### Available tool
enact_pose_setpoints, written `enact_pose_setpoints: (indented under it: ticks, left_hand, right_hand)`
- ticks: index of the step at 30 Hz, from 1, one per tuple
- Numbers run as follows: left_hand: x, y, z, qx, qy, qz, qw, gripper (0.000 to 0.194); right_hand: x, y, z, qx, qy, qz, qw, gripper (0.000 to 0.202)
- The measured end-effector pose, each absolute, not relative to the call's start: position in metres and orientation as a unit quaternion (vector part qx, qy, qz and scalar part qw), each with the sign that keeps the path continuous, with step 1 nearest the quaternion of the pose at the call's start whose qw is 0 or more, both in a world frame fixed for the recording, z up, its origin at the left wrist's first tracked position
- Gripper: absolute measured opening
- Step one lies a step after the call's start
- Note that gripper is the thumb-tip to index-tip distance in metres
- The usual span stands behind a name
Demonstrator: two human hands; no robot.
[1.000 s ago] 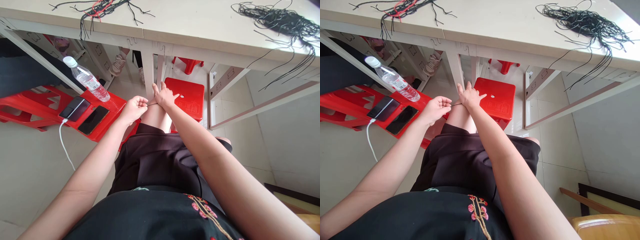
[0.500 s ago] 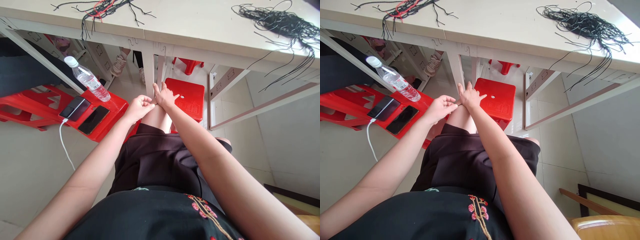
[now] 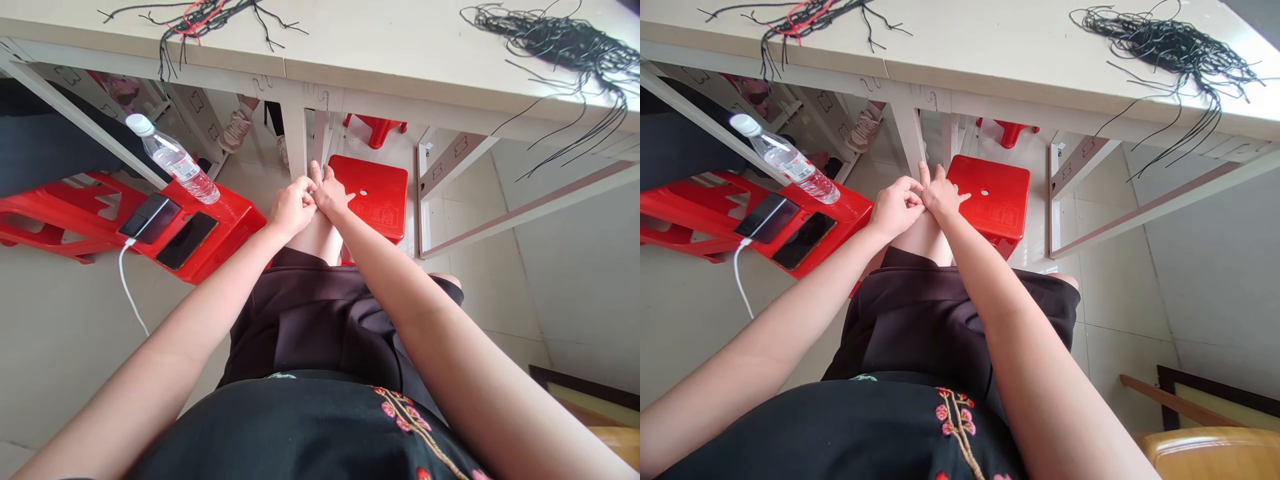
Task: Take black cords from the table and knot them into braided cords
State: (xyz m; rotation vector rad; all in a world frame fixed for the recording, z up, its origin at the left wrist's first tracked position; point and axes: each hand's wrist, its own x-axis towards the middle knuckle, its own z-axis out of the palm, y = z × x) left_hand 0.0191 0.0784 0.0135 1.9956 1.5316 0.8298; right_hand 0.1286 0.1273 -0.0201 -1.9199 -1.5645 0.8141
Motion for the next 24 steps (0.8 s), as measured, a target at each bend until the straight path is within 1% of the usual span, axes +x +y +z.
enact_pose_setpoints:
  ticks: [2,5,6,9,11,13,15,17,19,21,24]
  left_hand:
    - [0.019,0.082,0.013,0.705,0.564,0.311,0.297,0.026]
    - [0.018,0.087,0.011,0.595,0.579,0.343,0.44,0.03]
    - [0.017,0.088,0.011,0.562,0.582,0.351,0.471,0.03]
    - [0.013,0.09,0.014,0.519,0.585,0.363,0.506,0.03]
    - [0.011,0.09,0.02,0.494,0.584,0.364,0.532,0.032]
    - [0.011,0.09,0.03,0.471,0.576,0.368,0.558,0.034]
    - [0.014,0.09,0.044,0.453,0.559,0.376,0.584,0.036]
    - [0.019,0.092,0.062,0.438,0.537,0.382,0.611,0.035]
    - [0.025,0.094,0.08,0.426,0.511,0.38,0.643,0.032]
    - [0.031,0.098,0.098,0.417,0.483,0.37,0.676,0.029]
    - [0.042,0.103,0.117,0.408,0.447,0.346,0.717,0.025]
  right_hand:
    - [0.128,0.127,-0.02,-0.709,-0.569,0.307,0.281,0.079]
    - [0.13,0.124,-0.018,-0.696,-0.547,0.34,0.317,0.075]
    - [0.133,0.122,-0.016,-0.68,-0.537,0.365,0.34,0.073]
    - [0.143,0.111,-0.008,-0.614,-0.505,0.424,0.435,0.063]
    - [0.15,0.098,0.0,-0.582,-0.511,0.421,0.472,0.048]
    - [0.154,0.086,0.009,-0.547,-0.544,0.424,0.473,0.032]
    - [0.157,0.077,0.022,-0.501,-0.574,0.448,0.467,0.023]
    - [0.162,0.073,0.038,-0.466,-0.588,0.473,0.461,0.019]
    - [0.172,0.074,0.057,-0.455,-0.604,0.47,0.456,0.018]
    - [0.185,0.076,0.079,-0.458,-0.643,0.42,0.448,0.015]
    - [0.202,0.073,0.11,-0.467,-0.718,0.288,0.429,0.008]
